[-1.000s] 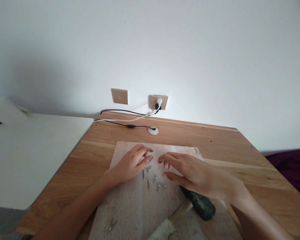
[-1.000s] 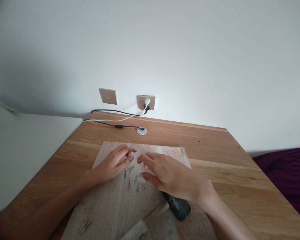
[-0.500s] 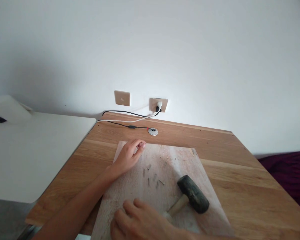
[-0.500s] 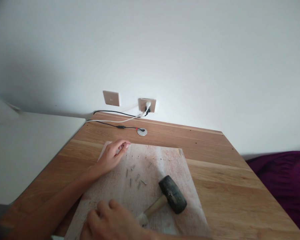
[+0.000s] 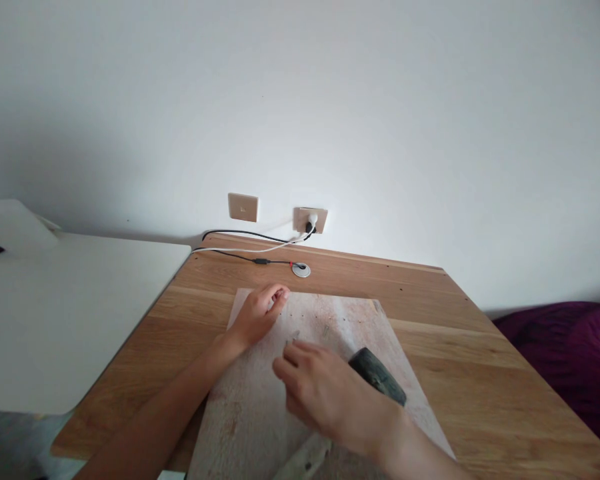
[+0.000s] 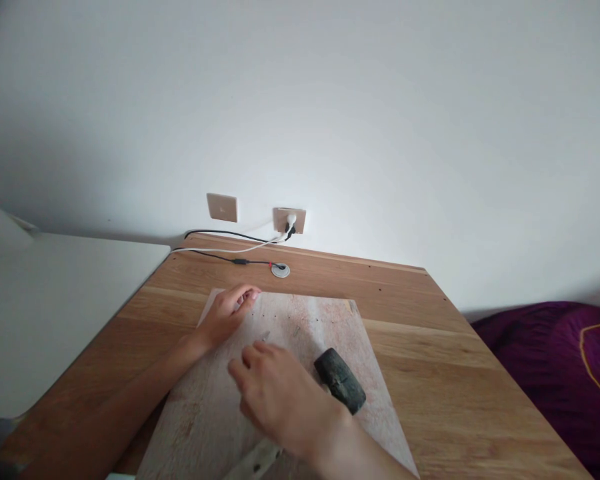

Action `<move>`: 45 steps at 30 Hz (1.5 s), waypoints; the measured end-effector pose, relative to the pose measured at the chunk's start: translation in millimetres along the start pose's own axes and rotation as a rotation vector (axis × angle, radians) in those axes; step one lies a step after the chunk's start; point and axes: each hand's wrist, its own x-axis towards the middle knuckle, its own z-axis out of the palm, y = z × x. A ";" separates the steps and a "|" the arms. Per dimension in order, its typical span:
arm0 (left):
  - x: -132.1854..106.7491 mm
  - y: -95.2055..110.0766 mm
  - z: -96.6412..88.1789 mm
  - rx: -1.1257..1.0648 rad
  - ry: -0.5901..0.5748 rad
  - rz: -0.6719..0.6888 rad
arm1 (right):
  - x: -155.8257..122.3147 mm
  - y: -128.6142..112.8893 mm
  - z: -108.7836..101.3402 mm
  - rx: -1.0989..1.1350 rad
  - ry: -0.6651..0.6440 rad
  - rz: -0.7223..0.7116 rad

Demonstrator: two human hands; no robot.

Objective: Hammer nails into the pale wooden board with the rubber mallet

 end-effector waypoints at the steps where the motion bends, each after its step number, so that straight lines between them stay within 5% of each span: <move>1: -0.1 -0.3 0.2 -0.001 -0.007 -0.005 | -5.0 9.6 -4.6 0.026 0.008 0.077; 7: -0.7 -2.1 0.0 -0.010 -0.014 0.015 | -7.8 41.8 -1.1 0.287 0.066 0.382; 15: -0.4 -3.1 -0.2 0.027 -0.016 0.025 | -45.0 71.7 -11.3 0.146 0.259 0.483; 24: -0.2 -2.2 -1.3 0.024 -0.031 0.019 | -14.4 68.0 -18.4 -0.187 -0.168 0.370; 32: -0.8 -3.2 -0.1 0.027 -0.030 0.028 | -4.3 72.6 -22.3 -0.107 -0.210 0.351; 38: -1.3 -3.6 -0.4 0.031 -0.044 0.027 | -8.4 66.4 -20.8 0.079 -0.095 0.469; 45: -2.1 -1.9 -0.9 0.063 -0.014 0.051 | -64.7 78.9 -23.9 0.157 0.298 0.543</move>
